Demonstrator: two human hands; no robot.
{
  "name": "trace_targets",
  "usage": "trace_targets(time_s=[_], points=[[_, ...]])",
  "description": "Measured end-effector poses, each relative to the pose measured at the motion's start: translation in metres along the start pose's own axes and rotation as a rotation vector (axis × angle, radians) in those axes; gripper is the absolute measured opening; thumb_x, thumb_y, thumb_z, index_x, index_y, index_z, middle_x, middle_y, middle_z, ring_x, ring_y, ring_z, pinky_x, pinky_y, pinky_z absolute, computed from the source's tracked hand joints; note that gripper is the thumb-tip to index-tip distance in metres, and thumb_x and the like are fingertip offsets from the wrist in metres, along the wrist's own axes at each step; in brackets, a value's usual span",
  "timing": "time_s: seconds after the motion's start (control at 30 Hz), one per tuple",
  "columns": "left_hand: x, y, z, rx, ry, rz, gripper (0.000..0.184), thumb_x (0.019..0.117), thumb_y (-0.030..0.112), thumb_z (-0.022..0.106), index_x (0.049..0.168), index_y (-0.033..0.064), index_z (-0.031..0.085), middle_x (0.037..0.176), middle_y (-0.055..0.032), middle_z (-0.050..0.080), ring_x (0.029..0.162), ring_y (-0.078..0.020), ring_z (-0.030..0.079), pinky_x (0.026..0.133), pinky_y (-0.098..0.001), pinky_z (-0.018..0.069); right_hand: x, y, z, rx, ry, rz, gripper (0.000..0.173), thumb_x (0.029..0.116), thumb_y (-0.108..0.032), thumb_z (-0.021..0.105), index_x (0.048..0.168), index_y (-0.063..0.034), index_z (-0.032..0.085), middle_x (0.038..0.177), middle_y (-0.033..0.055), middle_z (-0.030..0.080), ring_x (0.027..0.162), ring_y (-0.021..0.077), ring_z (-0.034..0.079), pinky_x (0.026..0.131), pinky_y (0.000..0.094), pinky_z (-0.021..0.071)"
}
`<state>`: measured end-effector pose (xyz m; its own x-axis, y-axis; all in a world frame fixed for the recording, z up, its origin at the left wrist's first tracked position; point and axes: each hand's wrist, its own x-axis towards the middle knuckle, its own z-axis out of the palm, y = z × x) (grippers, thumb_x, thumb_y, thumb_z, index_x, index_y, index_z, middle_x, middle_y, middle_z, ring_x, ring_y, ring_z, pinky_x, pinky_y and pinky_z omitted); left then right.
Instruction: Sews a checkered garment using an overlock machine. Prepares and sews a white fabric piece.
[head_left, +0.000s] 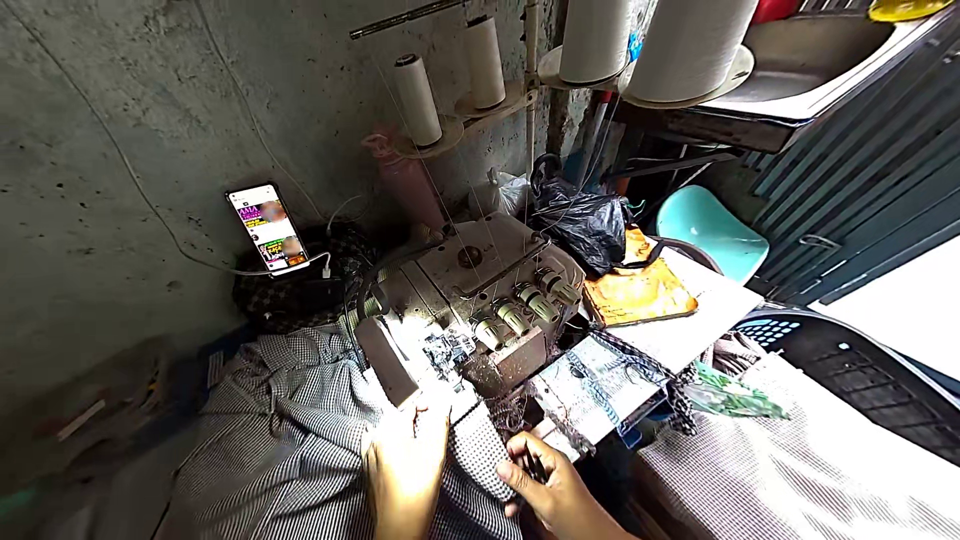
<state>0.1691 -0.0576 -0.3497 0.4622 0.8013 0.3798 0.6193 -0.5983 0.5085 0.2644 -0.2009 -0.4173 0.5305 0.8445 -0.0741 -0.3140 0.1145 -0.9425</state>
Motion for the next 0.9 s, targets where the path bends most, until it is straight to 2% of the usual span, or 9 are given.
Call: trace_targets(time_s=[0.1, 0.17, 0.27, 0.4, 0.5, 0.57, 0.7, 0.83, 0.9], points=[[0.006, 0.004, -0.001, 0.056, -0.035, -0.026, 0.031, 0.0870, 0.038, 0.064, 0.087, 0.0098, 0.077, 0.077, -0.0037, 0.071, 0.074, -0.0199, 0.068, 0.069, -0.0503, 0.0487, -0.001, 0.004, -0.002, -0.027, -0.008, -0.008, 0.003, 0.0931, -0.007, 0.068, 0.094, -0.0081, 0.065, 0.078, -0.0095, 0.066, 0.064, 0.0006, 0.068, 0.062, 0.0219, 0.0617], [0.007, 0.002, 0.000, 0.079, -0.031, -0.030, 0.031, 0.0871, 0.038, 0.064, 0.085, 0.0100, 0.076, 0.074, -0.0027, 0.069, 0.071, -0.0192, 0.066, 0.066, -0.0490, 0.0491, -0.001, 0.005, -0.002, -0.022, -0.011, -0.005, 0.005, 0.0935, -0.007, 0.068, 0.090, -0.0090, 0.065, 0.077, -0.0097, 0.066, 0.064, 0.0007, 0.068, 0.062, 0.0218, 0.0616], [0.009, 0.003, 0.001, 0.098, -0.036, -0.041, 0.031, 0.0875, 0.036, 0.062, 0.082, 0.0083, 0.075, 0.072, -0.0050, 0.067, 0.071, -0.0226, 0.066, 0.068, -0.0520, 0.0475, 0.000, 0.004, -0.003, -0.019, -0.006, -0.001, 0.006, 0.0928, -0.006, 0.068, 0.089, -0.0083, 0.065, 0.076, -0.0091, 0.066, 0.063, 0.0011, 0.068, 0.061, 0.0219, 0.0614], [0.009, 0.001, 0.002, 0.086, -0.035, -0.015, 0.034, 0.0843, 0.039, 0.062, 0.086, 0.0083, 0.077, 0.076, -0.0063, 0.071, 0.074, -0.0224, 0.069, 0.069, -0.0502, 0.0508, 0.000, 0.007, -0.004, -0.023, -0.017, -0.021, 0.006, 0.0937, -0.007, 0.068, 0.089, -0.0079, 0.065, 0.076, -0.0092, 0.066, 0.064, 0.0005, 0.067, 0.062, 0.0215, 0.0610], [0.011, 0.005, -0.001, 0.080, -0.074, -0.074, 0.034, 0.0842, 0.041, 0.064, 0.086, 0.0086, 0.077, 0.078, -0.0064, 0.070, 0.076, -0.0236, 0.068, 0.070, -0.0516, 0.0500, 0.000, 0.006, -0.003, -0.016, -0.021, -0.019, 0.007, 0.0937, -0.007, 0.069, 0.089, -0.0088, 0.064, 0.076, -0.0095, 0.065, 0.064, 0.0003, 0.067, 0.062, 0.0217, 0.0612], [0.012, 0.005, 0.001, 0.087, -0.056, -0.082, 0.032, 0.0841, 0.038, 0.066, 0.085, 0.0078, 0.076, 0.076, -0.0069, 0.069, 0.073, -0.0242, 0.067, 0.067, -0.0520, 0.0487, 0.000, 0.004, -0.003, -0.020, -0.022, -0.013, 0.006, 0.0937, -0.007, 0.068, 0.089, -0.0085, 0.064, 0.076, -0.0092, 0.066, 0.064, 0.0007, 0.067, 0.062, 0.0217, 0.0612], [0.015, 0.006, 0.004, 0.124, -0.046, -0.084, 0.035, 0.0859, 0.039, 0.065, 0.089, 0.0059, 0.076, 0.081, -0.0114, 0.072, 0.080, -0.0294, 0.070, 0.073, -0.0563, 0.0495, 0.001, 0.006, -0.002, -0.009, -0.023, -0.028, 0.006, 0.0933, -0.006, 0.068, 0.089, -0.0084, 0.064, 0.076, -0.0093, 0.066, 0.063, 0.0010, 0.068, 0.061, 0.0220, 0.0615], [0.018, 0.005, 0.005, 0.116, -0.032, -0.084, 0.032, 0.0853, 0.038, 0.066, 0.086, 0.0071, 0.074, 0.077, -0.0089, 0.069, 0.076, -0.0270, 0.067, 0.072, -0.0545, 0.0482, 0.000, 0.004, -0.002, -0.016, -0.030, -0.025, 0.006, 0.0937, -0.006, 0.068, 0.090, -0.0087, 0.064, 0.076, -0.0100, 0.066, 0.064, 0.0001, 0.067, 0.061, 0.0211, 0.0609], [0.022, 0.002, 0.007, 0.103, -0.016, -0.088, 0.033, 0.0849, 0.038, 0.068, 0.091, 0.0057, 0.075, 0.081, -0.0104, 0.071, 0.080, -0.0284, 0.069, 0.076, -0.0561, 0.0495, -0.002, 0.003, -0.003, -0.026, -0.038, -0.024, 0.004, 0.0933, -0.006, 0.069, 0.091, -0.0071, 0.066, 0.078, -0.0090, 0.068, 0.065, -0.0002, 0.068, 0.063, 0.0200, 0.0606]])
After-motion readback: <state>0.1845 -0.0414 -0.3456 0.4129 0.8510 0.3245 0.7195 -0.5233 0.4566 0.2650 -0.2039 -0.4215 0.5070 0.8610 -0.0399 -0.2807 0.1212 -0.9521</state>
